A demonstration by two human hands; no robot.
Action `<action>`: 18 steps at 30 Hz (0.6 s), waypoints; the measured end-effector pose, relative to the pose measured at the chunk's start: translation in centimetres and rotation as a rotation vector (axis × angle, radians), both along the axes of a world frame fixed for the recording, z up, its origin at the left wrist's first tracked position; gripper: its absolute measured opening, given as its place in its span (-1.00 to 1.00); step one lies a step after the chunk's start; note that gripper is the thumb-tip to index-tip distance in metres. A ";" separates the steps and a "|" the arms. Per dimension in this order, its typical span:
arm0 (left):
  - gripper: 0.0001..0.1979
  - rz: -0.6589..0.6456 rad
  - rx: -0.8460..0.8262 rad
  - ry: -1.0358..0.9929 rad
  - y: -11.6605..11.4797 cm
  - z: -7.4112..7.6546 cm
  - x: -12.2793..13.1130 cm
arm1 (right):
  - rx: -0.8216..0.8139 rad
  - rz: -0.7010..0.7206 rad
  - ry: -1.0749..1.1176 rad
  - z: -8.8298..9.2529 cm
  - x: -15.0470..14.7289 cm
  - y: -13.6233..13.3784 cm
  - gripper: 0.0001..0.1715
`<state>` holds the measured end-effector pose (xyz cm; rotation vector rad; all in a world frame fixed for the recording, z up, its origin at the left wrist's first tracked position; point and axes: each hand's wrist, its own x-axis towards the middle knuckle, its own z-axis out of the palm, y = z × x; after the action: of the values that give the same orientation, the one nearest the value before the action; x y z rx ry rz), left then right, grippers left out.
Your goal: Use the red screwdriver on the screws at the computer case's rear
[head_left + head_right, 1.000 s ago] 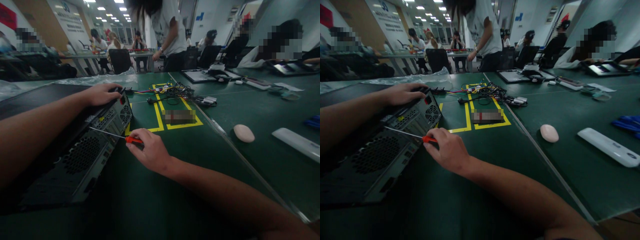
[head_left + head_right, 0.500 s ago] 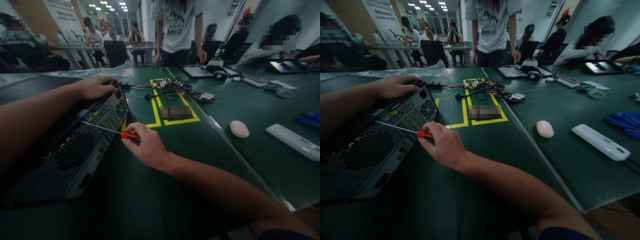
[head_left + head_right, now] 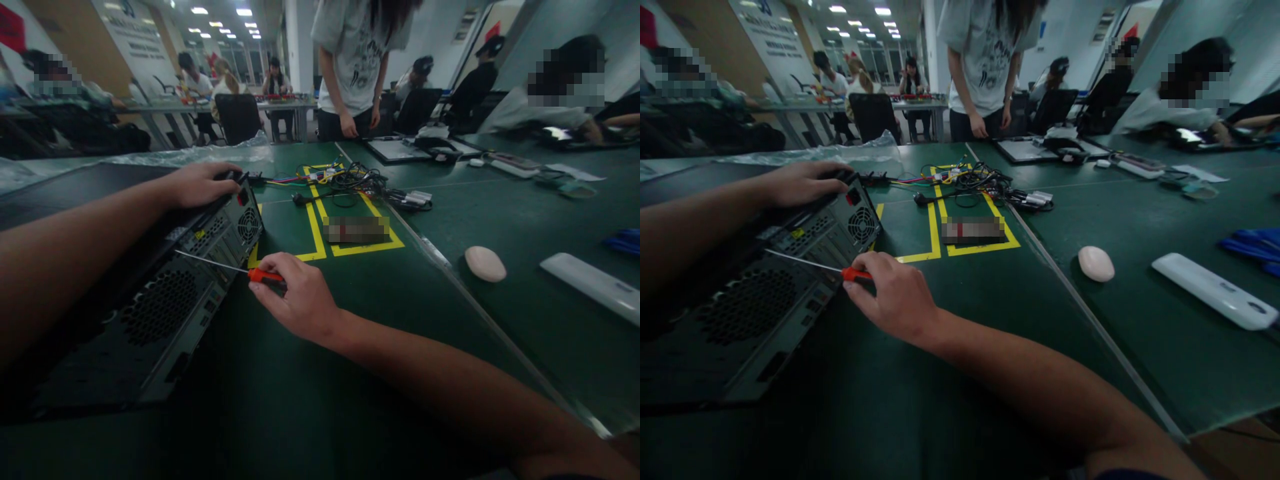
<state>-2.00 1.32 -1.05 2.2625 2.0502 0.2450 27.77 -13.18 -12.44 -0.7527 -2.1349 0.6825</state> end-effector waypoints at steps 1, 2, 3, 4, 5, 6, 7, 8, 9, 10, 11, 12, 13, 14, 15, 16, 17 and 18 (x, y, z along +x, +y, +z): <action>-0.08 0.004 -0.001 -0.003 0.0 0.0 0.0 | 0.002 0.000 0.003 0.0 0.0 0.0 -0.73; -0.09 0.006 0.001 -0.007 -0.1 0.0 0.1 | 0.003 -0.001 0.006 0.1 0.0 0.0 -0.72; -0.10 0.006 0.003 -0.010 -0.1 0.0 0.1 | 0.005 -0.005 0.008 0.1 0.0 0.0 -0.72; -0.10 0.002 0.004 -0.011 -0.1 0.0 0.2 | 0.005 -0.008 0.007 0.1 0.0 0.0 -0.72; -0.10 -0.004 0.002 -0.011 -0.1 0.0 0.2 | 0.005 -0.012 0.007 0.1 0.0 0.0 -0.72; -0.09 -0.007 -0.001 -0.013 -0.1 0.0 0.2 | 0.005 -0.015 0.005 0.1 -0.1 0.0 -0.72; -0.07 -0.008 -0.006 -0.015 -0.1 0.0 0.2 | 0.007 -0.018 0.006 0.1 -0.1 0.0 -0.72; -0.06 -0.007 -0.010 -0.018 -0.1 0.0 0.2 | 0.011 -0.019 0.008 0.1 -0.1 0.0 -0.71; -0.05 -0.006 -0.013 -0.020 0.0 0.0 0.1 | 0.015 -0.020 0.012 0.0 -0.1 0.0 -0.71; -0.05 -0.005 -0.011 -0.023 0.0 -0.1 0.0 | 0.020 -0.021 0.016 0.0 -0.1 0.1 -0.71; -0.04 -0.004 -0.008 -0.025 0.0 -0.1 0.0 | 0.025 -0.022 0.020 -0.1 -0.1 0.1 -0.70; -0.05 -0.005 -0.003 -0.026 0.1 -0.1 -0.1 | 0.029 -0.021 0.021 -0.1 -0.1 0.0 -0.70; -0.05 -0.007 0.004 -0.027 0.1 -0.1 -0.1 | 0.032 -0.021 0.022 -0.1 0.0 0.0 -0.69; -0.05 -0.012 0.005 -0.028 0.1 -0.1 -0.1 | 0.031 -0.020 0.022 -0.1 0.0 0.0 -0.69; -0.05 -0.018 0.003 -0.026 0.1 -0.1 -0.2 | 0.029 -0.021 0.025 -0.1 0.0 0.1 -0.68; -0.04 -0.025 -0.002 -0.022 0.0 -0.1 -0.2 | 0.028 -0.024 0.027 0.0 0.0 0.1 -0.67; -0.03 -0.032 -0.007 -0.019 0.0 -0.1 -0.2 | 0.027 -0.027 0.028 0.0 0.0 0.1 -0.65; -0.02 -0.037 -0.014 -0.016 0.1 -0.1 -0.1 | 0.028 -0.032 0.026 0.1 0.0 0.1 -0.64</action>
<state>-2.15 1.37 -1.13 2.2807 1.9935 0.2439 27.74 -13.07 -12.38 -0.7573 -2.1004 0.6411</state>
